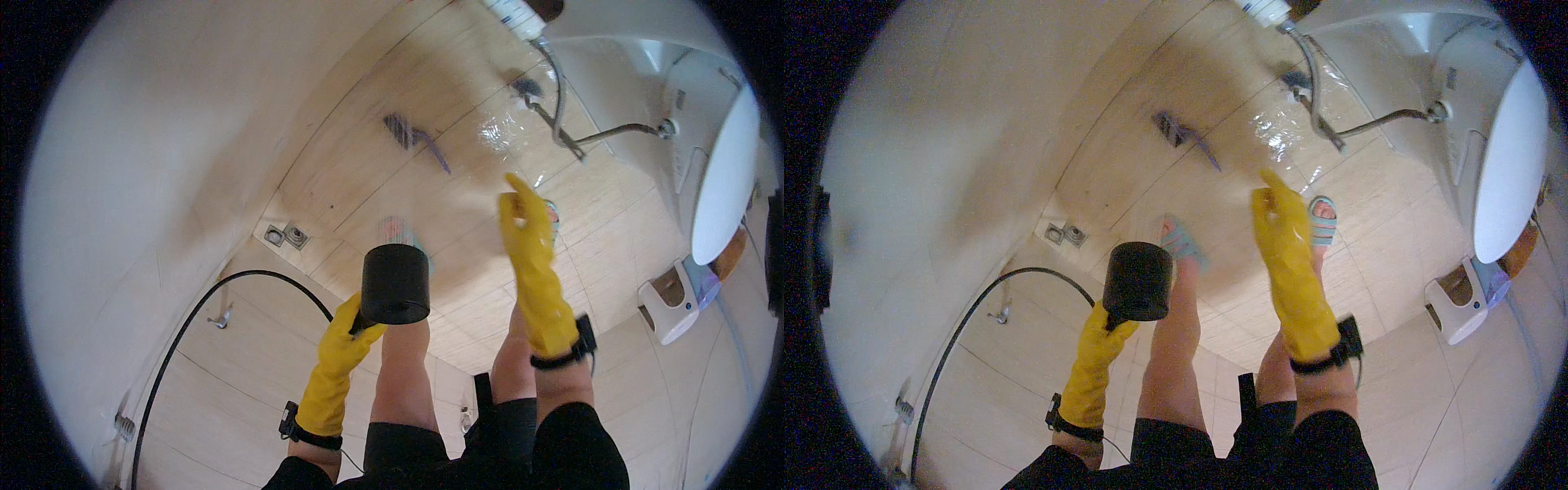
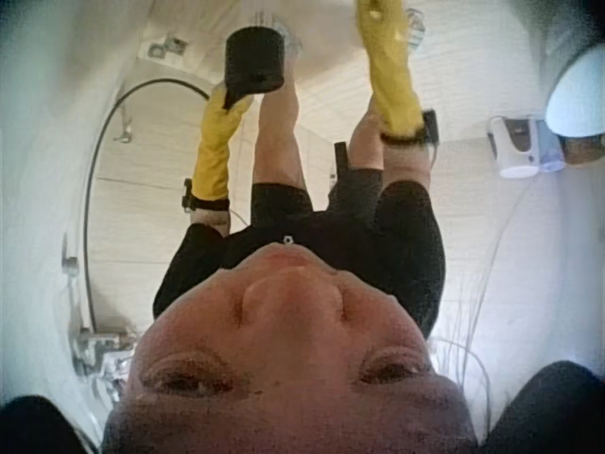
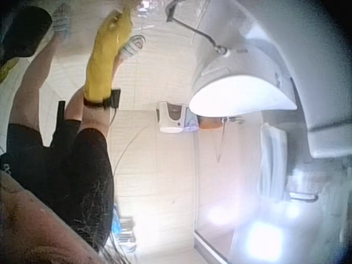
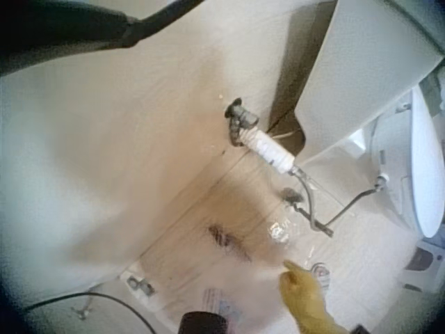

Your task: The person cleans a bathroom by scrubbing the toilet and the floor around it using a brush and a handheld shower head to rinse the surfaces.

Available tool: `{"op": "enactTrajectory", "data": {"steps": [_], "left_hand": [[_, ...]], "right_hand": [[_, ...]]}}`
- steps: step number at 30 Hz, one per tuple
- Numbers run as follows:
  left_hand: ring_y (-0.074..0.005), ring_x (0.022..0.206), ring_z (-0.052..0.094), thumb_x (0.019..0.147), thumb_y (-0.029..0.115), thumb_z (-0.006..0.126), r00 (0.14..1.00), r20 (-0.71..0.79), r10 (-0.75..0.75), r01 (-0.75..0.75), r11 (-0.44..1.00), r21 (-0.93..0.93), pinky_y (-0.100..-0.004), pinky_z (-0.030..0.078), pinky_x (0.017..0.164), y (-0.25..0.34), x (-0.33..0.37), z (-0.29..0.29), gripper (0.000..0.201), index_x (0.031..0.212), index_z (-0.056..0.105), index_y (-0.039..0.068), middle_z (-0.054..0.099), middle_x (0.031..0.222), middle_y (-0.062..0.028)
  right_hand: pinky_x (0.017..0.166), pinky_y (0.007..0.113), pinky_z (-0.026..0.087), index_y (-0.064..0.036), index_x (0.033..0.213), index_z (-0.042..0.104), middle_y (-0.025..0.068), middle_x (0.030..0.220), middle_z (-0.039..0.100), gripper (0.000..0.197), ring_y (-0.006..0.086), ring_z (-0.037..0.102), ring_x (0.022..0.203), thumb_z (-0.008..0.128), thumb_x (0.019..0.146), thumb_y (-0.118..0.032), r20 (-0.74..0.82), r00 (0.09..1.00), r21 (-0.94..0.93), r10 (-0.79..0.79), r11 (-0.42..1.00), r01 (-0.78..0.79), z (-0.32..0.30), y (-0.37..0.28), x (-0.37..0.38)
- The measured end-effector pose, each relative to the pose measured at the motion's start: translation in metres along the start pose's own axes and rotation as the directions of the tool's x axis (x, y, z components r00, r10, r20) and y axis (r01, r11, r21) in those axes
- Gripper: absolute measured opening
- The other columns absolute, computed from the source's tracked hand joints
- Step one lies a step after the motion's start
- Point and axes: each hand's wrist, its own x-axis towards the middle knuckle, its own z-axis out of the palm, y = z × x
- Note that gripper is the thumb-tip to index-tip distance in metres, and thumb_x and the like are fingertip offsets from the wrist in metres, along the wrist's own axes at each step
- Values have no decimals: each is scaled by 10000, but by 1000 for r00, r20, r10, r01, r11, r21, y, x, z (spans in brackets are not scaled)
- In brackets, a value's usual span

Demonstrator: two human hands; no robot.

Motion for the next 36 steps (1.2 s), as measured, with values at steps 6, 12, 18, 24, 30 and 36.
{"op": "enactTrajectory", "data": {"steps": [6, 12, 18, 24, 30, 36], "left_hand": [[-187, 1061, 580, 798, 89, 767, 999, 19, -50, 53, 975, -214, -289, 465, 886, -53, 12, 7, 607, 1332, 488, 17, 569, 1228, -114], [-172, 1065, 570, 804, 90, 765, 994, 15, -109, 108, 932, -345, -286, 458, 898, -70, 22, 6, 611, 1340, 481, 18, 565, 1230, -104], [-156, 965, 566, 830, 109, 748, 998, -11, -67, 59, 928, -368, -278, 468, 841, -62, 75, 23, 459, 1228, 536, 20, 604, 1102, -82], [-148, 943, 569, 859, 110, 706, 994, 19, -109, 110, 948, -297, -272, 465, 828, -50, 99, 30, 408, 1222, 541, 22, 615, 1074, -69], [-106, 937, 577, 871, 61, 680, 988, -9, -157, 129, 845, -520, -244, 470, 811, -44, 113, 43, 386, 1229, 541, 21, 621, 1075, -34], [-68, 836, 553, 848, 8, 655, 981, -20, -195, 164, 871, -463, -210, 452, 692, -44, 108, 48, 442, 1269, 525, 37, 620, 1058, -20]], "right_hand": [[818, 453, 508, -96, 1110, 624, 153, 1073, 645, 381, 358, 618, 966, 637, 837, -361, 82, 994, -417, 70, 908, -30, 193, 89, 65], [765, 487, 499, -83, 1039, 614, 162, 976, 659, 359, 370, 622, 946, 684, 780, -322, 58, 995, -434, 80, 900, -47, 254, 140, 99], [486, 350, 439, -83, 988, 602, 81, 640, 566, 354, 208, 545, 522, 637, 858, -410, 379, 893, 96, 242, 950, -298, 263, 165, 100], [421, 279, 355, -95, 983, 597, 15, 605, 525, 433, 110, 426, 449, 588, 896, -519, 537, 760, 360, 367, 715, -599, 240, 86, 75], [524, 334, 429, -65, 1055, 584, 87, 713, 569, 389, 195, 514, 569, 586, 915, -427, -27, 995, 252, 91, 964, -81, 222, 129, 113], [434, 338, 410, -71, 1023, 582, 66, 640, 562, 370, 178, 509, 462, 626, 892, -415, 245, 950, 112, 192, 968, -224, 239, 152, 117]]}}
